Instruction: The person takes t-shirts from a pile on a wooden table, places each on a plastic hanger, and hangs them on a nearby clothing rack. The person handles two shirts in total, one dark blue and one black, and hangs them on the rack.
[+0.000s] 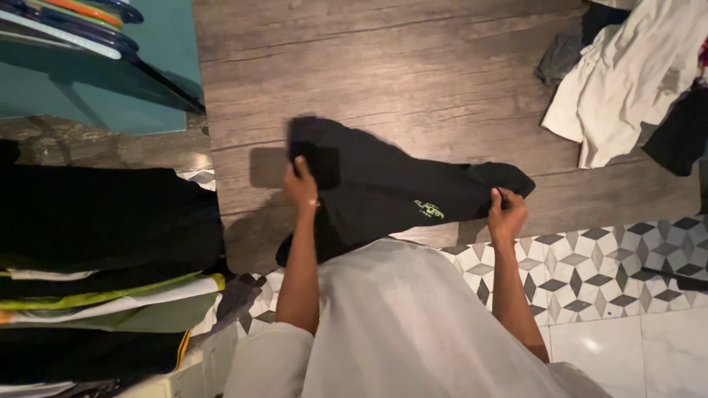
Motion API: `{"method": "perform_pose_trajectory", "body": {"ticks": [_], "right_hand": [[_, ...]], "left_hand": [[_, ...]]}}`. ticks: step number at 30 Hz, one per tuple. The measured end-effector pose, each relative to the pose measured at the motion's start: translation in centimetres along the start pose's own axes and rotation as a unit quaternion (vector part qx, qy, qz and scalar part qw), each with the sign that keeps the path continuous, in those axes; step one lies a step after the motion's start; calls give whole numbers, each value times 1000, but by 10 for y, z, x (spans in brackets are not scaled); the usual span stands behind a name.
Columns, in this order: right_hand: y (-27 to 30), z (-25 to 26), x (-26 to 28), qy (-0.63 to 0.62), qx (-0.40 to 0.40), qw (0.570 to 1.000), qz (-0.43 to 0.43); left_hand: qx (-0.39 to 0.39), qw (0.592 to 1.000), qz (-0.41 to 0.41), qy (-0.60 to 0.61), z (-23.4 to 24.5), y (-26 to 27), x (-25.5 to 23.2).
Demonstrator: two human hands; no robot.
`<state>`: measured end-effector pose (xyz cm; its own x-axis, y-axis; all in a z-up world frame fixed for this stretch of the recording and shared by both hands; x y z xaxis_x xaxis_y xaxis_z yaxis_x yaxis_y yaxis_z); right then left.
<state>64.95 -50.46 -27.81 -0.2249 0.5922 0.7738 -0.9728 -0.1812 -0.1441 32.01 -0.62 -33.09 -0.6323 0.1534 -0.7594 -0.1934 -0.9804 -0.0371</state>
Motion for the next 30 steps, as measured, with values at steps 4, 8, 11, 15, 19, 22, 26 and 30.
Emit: {"method": "perform_pose_trajectory", "body": {"ticks": [4, 8, 11, 15, 19, 22, 26, 30], "right_hand": [[0, -4, 47, 47, -22, 995, 84], [2, -9, 113, 133, -41, 976, 165], [5, -32, 160, 108, 17, 971, 212], [24, -80, 223, -23, 186, 954, 236], [67, -128, 274, -66, 417, 893, 154], [89, -127, 352, 17, 411, 804, 430], [80, -137, 371, 62, 479, 758, 438], [51, -113, 373, -24, 446, 788, 423]], "left_hand": [[-23, 998, 26, -59, 32, 10, 65], [-6, 999, 27, 15, 46, 42, 63], [112, 991, 69, 32, 30, 71, 40], [121, 982, -131, 68, 35, 98, -46], [147, 929, -308, 140, 48, 121, -124], [272, 905, -287, 157, 37, 135, -161], [356, 882, -243, 192, 47, 153, -203], [281, 910, -237, 195, 80, 140, -218]]}}
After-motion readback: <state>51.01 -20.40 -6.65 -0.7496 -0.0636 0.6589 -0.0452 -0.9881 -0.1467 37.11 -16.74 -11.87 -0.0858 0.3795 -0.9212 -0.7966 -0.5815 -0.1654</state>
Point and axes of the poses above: each hand's wrist, its own y-axis away from the middle knuckle, its own z-axis out of the back of the hand, x = y × z, the point moved 10 cm from there along -y, towards the middle knuckle, and after that the axes turned 1 degree about -y, right-handed, at the moved point
